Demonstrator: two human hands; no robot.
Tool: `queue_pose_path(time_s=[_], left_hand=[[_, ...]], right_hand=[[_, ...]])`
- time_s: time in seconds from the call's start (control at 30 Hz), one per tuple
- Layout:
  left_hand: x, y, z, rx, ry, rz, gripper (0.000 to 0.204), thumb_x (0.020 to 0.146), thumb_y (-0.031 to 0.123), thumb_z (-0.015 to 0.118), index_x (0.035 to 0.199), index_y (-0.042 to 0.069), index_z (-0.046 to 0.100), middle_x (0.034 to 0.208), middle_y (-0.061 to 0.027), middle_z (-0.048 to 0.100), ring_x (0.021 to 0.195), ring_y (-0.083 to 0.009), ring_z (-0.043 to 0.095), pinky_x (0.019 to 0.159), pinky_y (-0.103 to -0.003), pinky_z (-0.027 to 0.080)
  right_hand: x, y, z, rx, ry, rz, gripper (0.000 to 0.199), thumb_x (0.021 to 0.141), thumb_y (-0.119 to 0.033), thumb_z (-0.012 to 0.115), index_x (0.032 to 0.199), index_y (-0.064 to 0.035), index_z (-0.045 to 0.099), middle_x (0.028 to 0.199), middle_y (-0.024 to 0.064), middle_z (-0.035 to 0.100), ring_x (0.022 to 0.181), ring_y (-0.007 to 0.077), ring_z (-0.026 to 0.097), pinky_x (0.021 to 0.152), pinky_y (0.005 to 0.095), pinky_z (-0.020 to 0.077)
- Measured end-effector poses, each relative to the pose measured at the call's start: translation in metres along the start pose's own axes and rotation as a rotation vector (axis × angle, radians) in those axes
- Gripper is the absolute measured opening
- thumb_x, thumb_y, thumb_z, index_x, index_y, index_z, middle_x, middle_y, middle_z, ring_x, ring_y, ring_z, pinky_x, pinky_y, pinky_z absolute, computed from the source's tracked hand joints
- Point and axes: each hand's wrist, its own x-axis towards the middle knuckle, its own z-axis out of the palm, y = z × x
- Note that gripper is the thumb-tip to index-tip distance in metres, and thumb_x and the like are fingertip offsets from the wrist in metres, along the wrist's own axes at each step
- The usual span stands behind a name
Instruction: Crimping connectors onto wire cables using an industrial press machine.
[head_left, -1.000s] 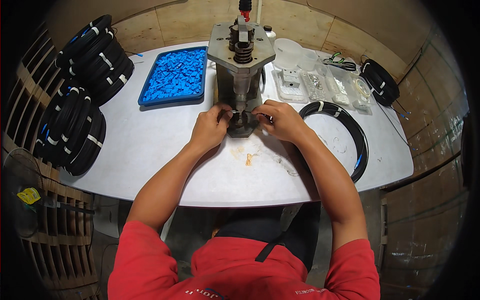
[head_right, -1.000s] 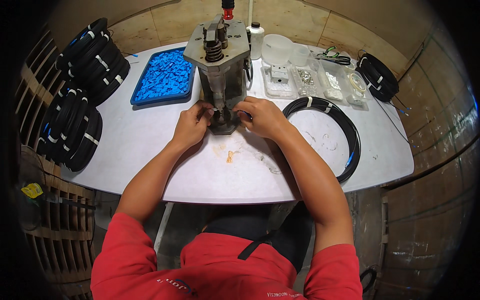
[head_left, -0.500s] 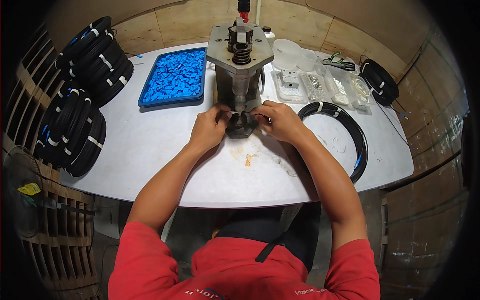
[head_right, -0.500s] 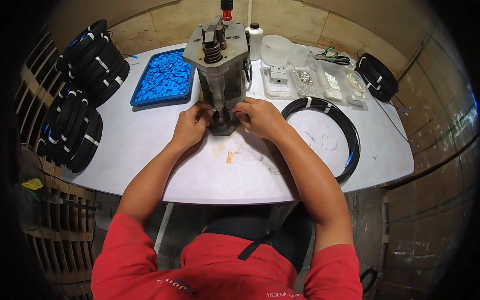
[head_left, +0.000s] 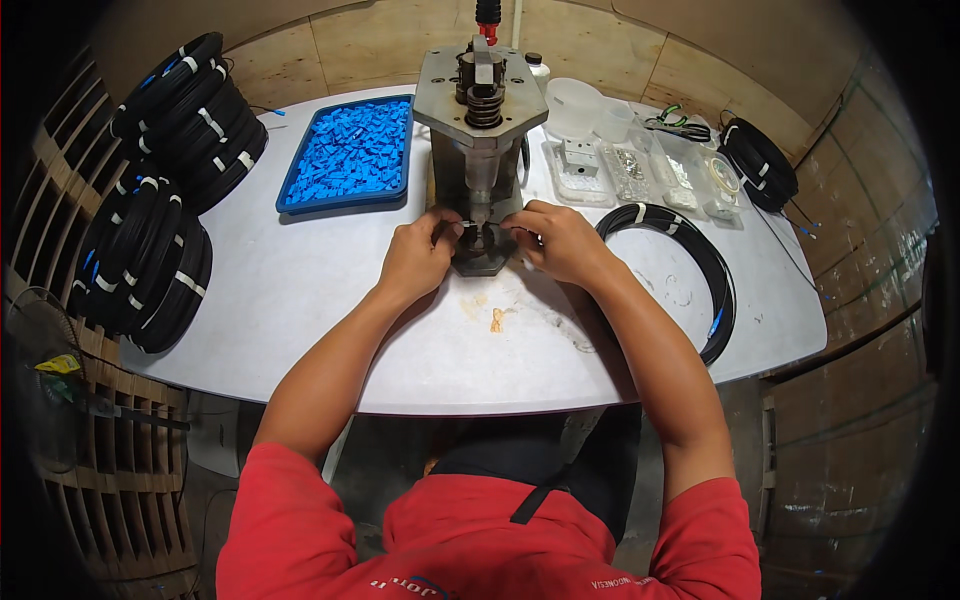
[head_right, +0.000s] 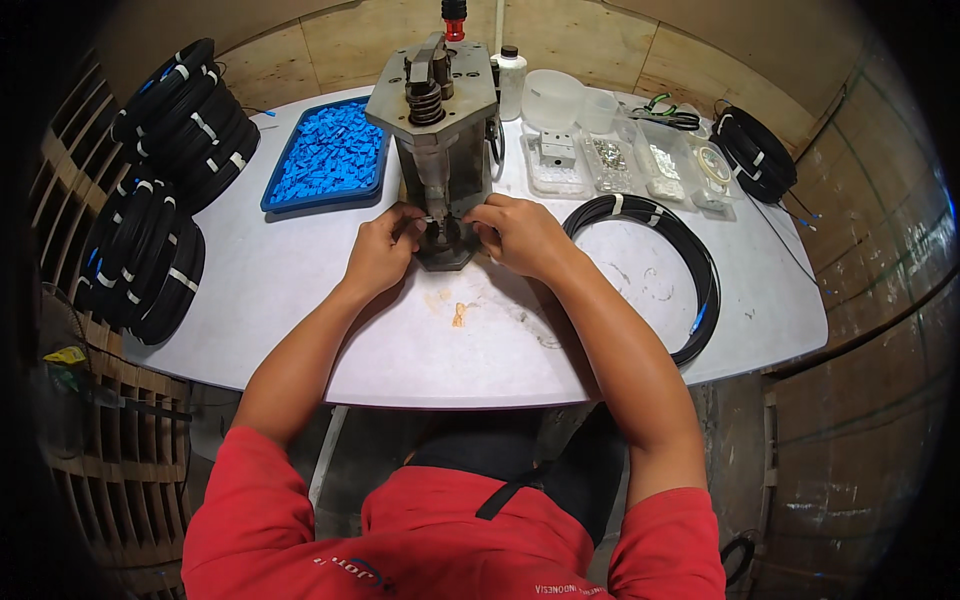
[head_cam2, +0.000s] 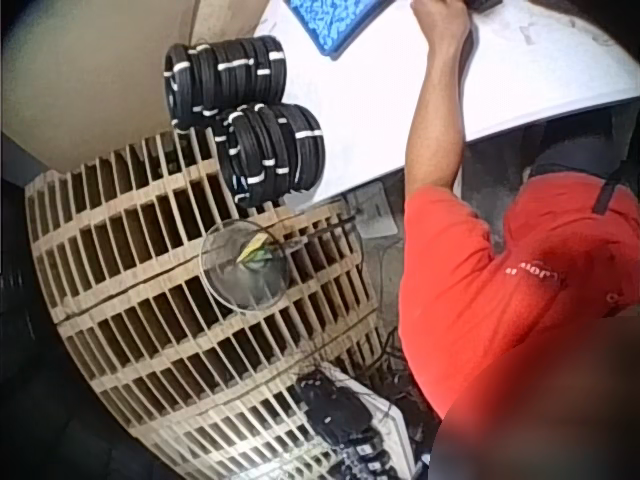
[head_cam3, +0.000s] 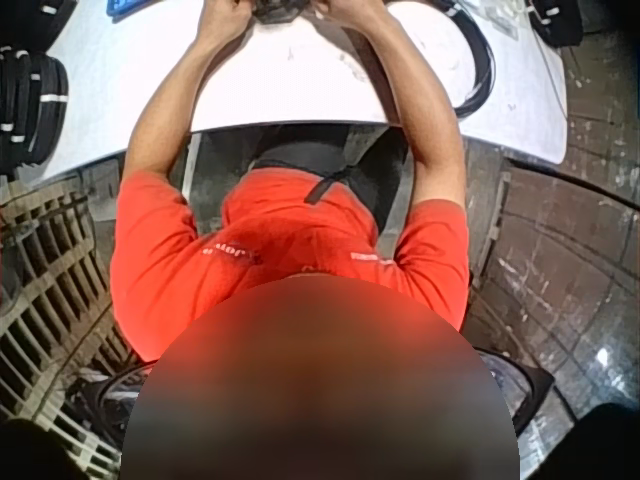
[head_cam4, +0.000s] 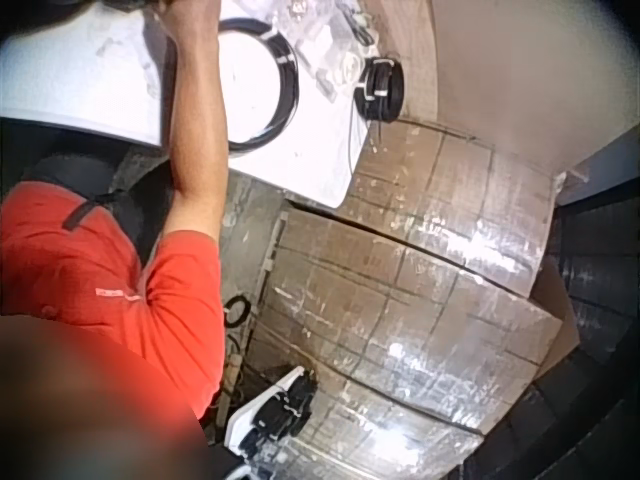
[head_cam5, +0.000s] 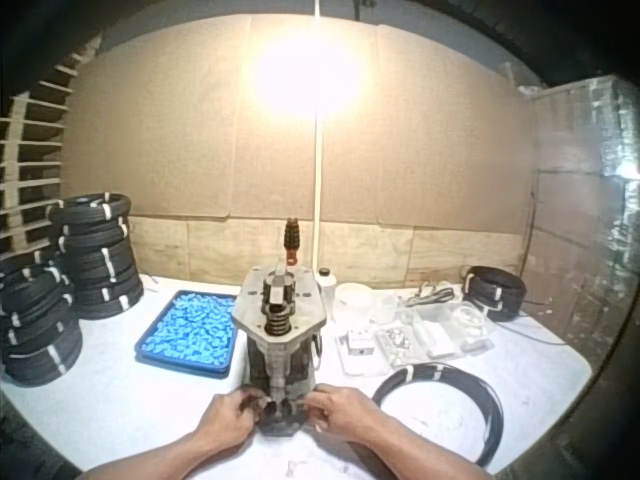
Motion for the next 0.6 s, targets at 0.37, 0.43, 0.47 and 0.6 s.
queue_pose_path(time_s=[0.37, 0.43, 0.47, 0.6], left_hand=[[-0.0001, 0.0003, 0.0006, 0.006, 0.005, 0.006, 0.022, 0.099, 0.016, 0.064, 0.112, -0.001, 0.069, 0.078, -0.0143, 0.073, 0.068, -0.0194, 0.07, 0.067, -0.034, 0.054], [-0.0003, -0.0004, 0.0007, 0.001, 0.007, 0.006, 0.022, 0.099, 0.016, 0.064, 0.112, -0.001, 0.069, 0.078, -0.0143, 0.073, 0.068, -0.0195, 0.07, 0.067, -0.034, 0.054], [-0.0003, -0.001, 0.0008, 0.0, 0.01, 0.01, 0.022, 0.099, 0.016, 0.064, 0.112, -0.001, 0.069, 0.079, -0.0143, 0.073, 0.068, -0.0195, 0.07, 0.067, -0.034, 0.054], [0.0003, -0.002, 0.0009, -0.002, 0.003, 0.011, 0.023, 0.099, 0.016, 0.064, 0.113, -0.001, 0.069, 0.08, -0.0144, 0.074, 0.069, -0.0193, 0.07, 0.067, -0.034, 0.054]], right_hand=[[-0.0001, 0.0004, -0.0001, -0.007, 0.003, -0.007, 0.028, 0.085, -0.005, 0.069, 0.11, -0.0128, 0.075, 0.094, 0.011, 0.069, 0.078, 0.0319, 0.07, 0.072, 0.0411, 0.0581], [-0.0003, 0.0004, 0.0002, -0.007, 0.001, -0.007, 0.028, 0.085, -0.005, 0.069, 0.111, -0.0127, 0.075, 0.094, 0.0112, 0.069, 0.079, 0.032, 0.07, 0.072, 0.0411, 0.0582], [-0.0003, 0.0004, 0.0003, -0.007, 0.001, -0.007, 0.028, 0.085, -0.005, 0.069, 0.111, -0.0127, 0.075, 0.094, 0.0112, 0.069, 0.079, 0.032, 0.07, 0.072, 0.0411, 0.0582], [-0.0008, 0.0015, 0.0004, -0.009, -0.002, -0.006, 0.026, 0.086, -0.005, 0.069, 0.11, -0.0124, 0.075, 0.094, 0.0115, 0.069, 0.079, 0.0322, 0.07, 0.072, 0.0414, 0.0582]])
